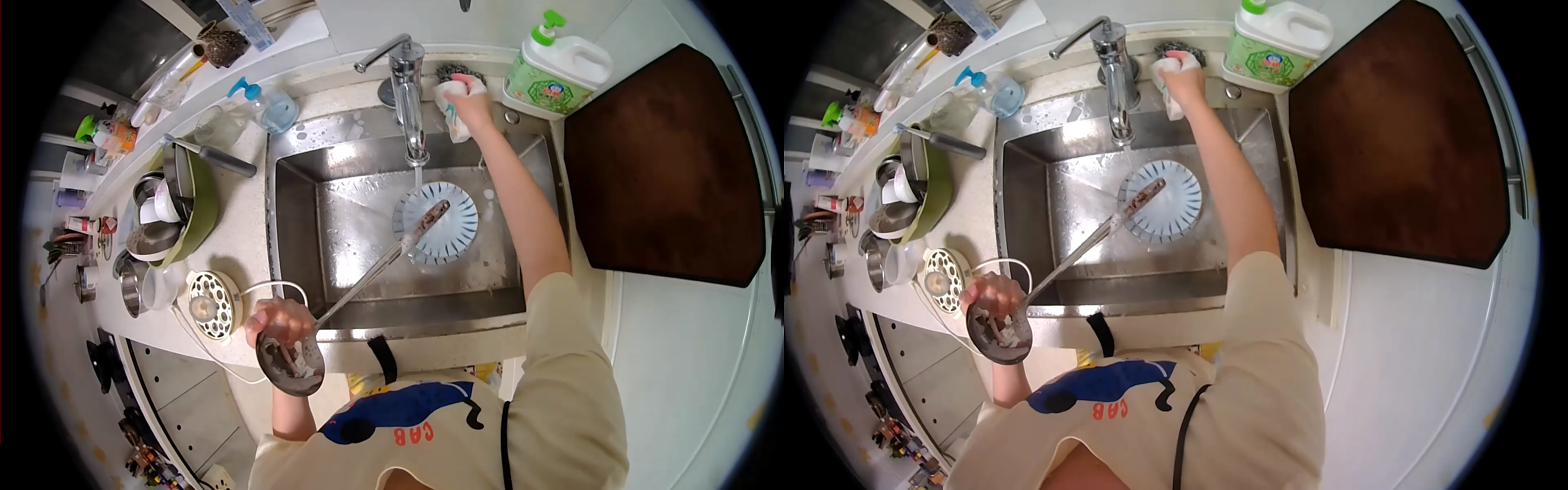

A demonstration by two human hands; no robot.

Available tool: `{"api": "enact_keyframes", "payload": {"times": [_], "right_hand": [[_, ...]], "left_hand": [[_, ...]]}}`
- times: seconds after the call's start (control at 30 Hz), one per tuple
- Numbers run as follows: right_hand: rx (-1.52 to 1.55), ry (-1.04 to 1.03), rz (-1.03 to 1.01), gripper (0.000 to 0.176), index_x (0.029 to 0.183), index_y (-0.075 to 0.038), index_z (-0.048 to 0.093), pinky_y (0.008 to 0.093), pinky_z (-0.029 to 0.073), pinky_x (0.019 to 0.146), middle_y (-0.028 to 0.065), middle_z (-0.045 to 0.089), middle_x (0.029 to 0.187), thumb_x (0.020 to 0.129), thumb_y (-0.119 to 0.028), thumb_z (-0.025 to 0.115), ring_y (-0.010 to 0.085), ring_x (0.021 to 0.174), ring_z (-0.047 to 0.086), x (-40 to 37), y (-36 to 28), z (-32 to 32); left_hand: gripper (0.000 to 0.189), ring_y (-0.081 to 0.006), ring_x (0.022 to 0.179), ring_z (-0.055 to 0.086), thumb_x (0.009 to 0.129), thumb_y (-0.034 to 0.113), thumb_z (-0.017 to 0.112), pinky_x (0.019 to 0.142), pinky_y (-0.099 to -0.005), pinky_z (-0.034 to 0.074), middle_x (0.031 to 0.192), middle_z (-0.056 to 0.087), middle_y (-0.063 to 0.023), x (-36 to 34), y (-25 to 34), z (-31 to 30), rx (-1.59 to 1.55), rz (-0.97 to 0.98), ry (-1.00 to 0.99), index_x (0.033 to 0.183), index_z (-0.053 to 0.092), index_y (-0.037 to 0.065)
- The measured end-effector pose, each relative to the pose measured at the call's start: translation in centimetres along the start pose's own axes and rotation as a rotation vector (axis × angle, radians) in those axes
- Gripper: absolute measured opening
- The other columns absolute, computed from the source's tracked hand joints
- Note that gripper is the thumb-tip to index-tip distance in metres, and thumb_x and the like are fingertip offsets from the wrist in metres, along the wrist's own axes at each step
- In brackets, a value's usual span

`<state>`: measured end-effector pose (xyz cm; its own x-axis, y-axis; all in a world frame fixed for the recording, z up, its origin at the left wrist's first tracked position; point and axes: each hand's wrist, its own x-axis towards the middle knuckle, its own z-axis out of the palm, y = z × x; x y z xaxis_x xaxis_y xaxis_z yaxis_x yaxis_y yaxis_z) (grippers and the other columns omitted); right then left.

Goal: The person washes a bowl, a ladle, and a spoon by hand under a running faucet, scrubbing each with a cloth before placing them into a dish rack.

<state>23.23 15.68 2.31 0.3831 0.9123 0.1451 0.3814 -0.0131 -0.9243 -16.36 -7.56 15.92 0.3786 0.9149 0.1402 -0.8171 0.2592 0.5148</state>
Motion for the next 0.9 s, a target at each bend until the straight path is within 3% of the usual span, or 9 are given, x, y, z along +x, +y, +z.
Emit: {"api": "enact_keyframes", "payload": {"times": [0.23, 0.3, 0.43, 0.53, 0.63, 0.7, 0.8, 0.87, 0.9], "right_hand": [[-0.730, 0.127, -0.276, 0.035, 0.109, -0.012, 0.054, 0.0391, 0.045, 0.073, 0.0116, 0.058, 0.092, 0.078, -0.028, 0.057, 0.0290, 0.086, 0.057, -1.1, -5.4, -2.3], [-0.755, 0.021, -0.338, 0.026, 0.103, -0.014, 0.057, 0.0403, 0.046, 0.071, 0.0111, 0.058, 0.092, 0.082, -0.028, 0.050, 0.0302, 0.087, 0.056, -0.5, -2.9, -2.5], [-0.763, -0.179, -0.354, 0.025, 0.103, -0.015, 0.057, 0.0399, 0.047, 0.072, 0.0091, 0.058, 0.098, 0.079, -0.023, 0.053, 0.0303, 0.087, 0.057, -2.4, -3.6, -1.8], [-0.854, -0.318, -0.653, 0.025, 0.101, -0.009, 0.057, 0.0392, 0.046, 0.077, 0.0120, 0.058, 0.103, 0.079, -0.021, 0.054, 0.0302, 0.093, 0.055, -4.1, -3.9, -2.6], [-0.492, -0.063, -0.621, 0.021, 0.093, -0.007, 0.057, 0.0395, 0.041, 0.082, 0.0123, 0.059, 0.096, 0.075, -0.019, 0.057, 0.0326, 0.090, 0.055, -9.4, -8.1, -4.0], [-0.317, -0.421, -0.513, 0.027, 0.094, -0.007, 0.058, 0.0395, 0.042, 0.081, 0.0129, 0.059, 0.099, 0.078, -0.029, 0.056, 0.0335, 0.091, 0.054, -13.1, -6.2, -3.4], [-0.455, -0.508, -0.656, 0.035, 0.093, -0.009, 0.060, 0.0390, 0.044, 0.075, 0.0148, 0.061, 0.091, 0.078, -0.039, 0.056, 0.0316, 0.087, 0.057, -16.4, -5.8, -1.0], [-0.399, -0.770, -0.194, 0.037, 0.095, -0.012, 0.062, 0.0392, 0.046, 0.070, 0.0155, 0.062, 0.080, 0.077, -0.044, 0.056, 0.0295, 0.079, 0.060, -16.1, -6.5, -0.1], [-0.395, -0.774, -0.195, 0.037, 0.095, -0.012, 0.062, 0.0392, 0.046, 0.070, 0.0155, 0.062, 0.080, 0.077, -0.044, 0.056, 0.0295, 0.079, 0.060, -15.7, -5.8, 0.1]], "left_hand": [[0.023, -0.0079, 0.030, 0.027, 0.083, 0.019, 0.042, 0.032, -0.0220, 0.019, 0.039, 0.029, 0.0031, 1.1, -0.4, -0.3, -0.005, -0.030, 0.163, 0.067, 0.055, 0.011], [0.029, -0.0084, 0.027, 0.022, 0.082, 0.016, 0.038, 0.029, -0.0231, 0.017, 0.036, 0.026, 0.0032, 2.1, -0.8, -1.0, -0.037, -0.056, 0.153, 0.053, 0.043, 0.013], [0.029, -0.0079, 0.028, 0.024, 0.081, 0.016, 0.038, 0.030, -0.0225, 0.018, 0.036, 0.028, 0.0033, 3.6, -1.1, -1.7, -0.188, -0.081, 0.086, 0.055, 0.048, 0.013], [0.030, -0.0075, 0.030, 0.023, 0.082, 0.015, 0.040, 0.032, -0.0229, 0.018, 0.037, 0.028, 0.0032, 5.0, -1.6, -1.7, -0.198, -0.092, 0.145, 0.053, 0.043, 0.013], [0.031, -0.0073, 0.034, 0.021, 0.084, 0.014, 0.041, 0.035, -0.0240, 0.018, 0.040, 0.026, 0.0036, 7.3, -2.9, -2.3, -0.277, -0.121, 0.156, 0.054, 0.037, 0.013], [0.033, -0.0061, 0.036, 0.018, 0.085, 0.014, 0.039, 0.037, -0.0229, 0.017, 0.043, 0.022, 0.0043, 9.5, -4.4, -3.0, -0.350, -0.155, 0.163, 0.053, 0.032, 0.014], [0.033, -0.0084, 0.034, 0.025, 0.084, 0.017, 0.040, 0.037, -0.0246, 0.020, 0.041, 0.026, 0.0034, 12.8, -6.7, -6.2, -0.229, -0.251, 0.153, 0.052, 0.033, 0.015], [0.033, -0.0098, 0.035, 0.029, 0.084, 0.020, 0.041, 0.039, -0.0258, 0.024, 0.040, 0.029, 0.0030, 14.5, -8.2, -7.3, -0.192, -0.328, 0.046, 0.052, 0.034, 0.015], [0.033, -0.0102, 0.036, 0.031, 0.084, 0.021, 0.040, 0.040, -0.0259, 0.026, 0.041, 0.031, 0.0028, 14.9, -8.9, -7.6, -0.220, -0.355, 0.029, 0.052, 0.034, 0.014]]}}
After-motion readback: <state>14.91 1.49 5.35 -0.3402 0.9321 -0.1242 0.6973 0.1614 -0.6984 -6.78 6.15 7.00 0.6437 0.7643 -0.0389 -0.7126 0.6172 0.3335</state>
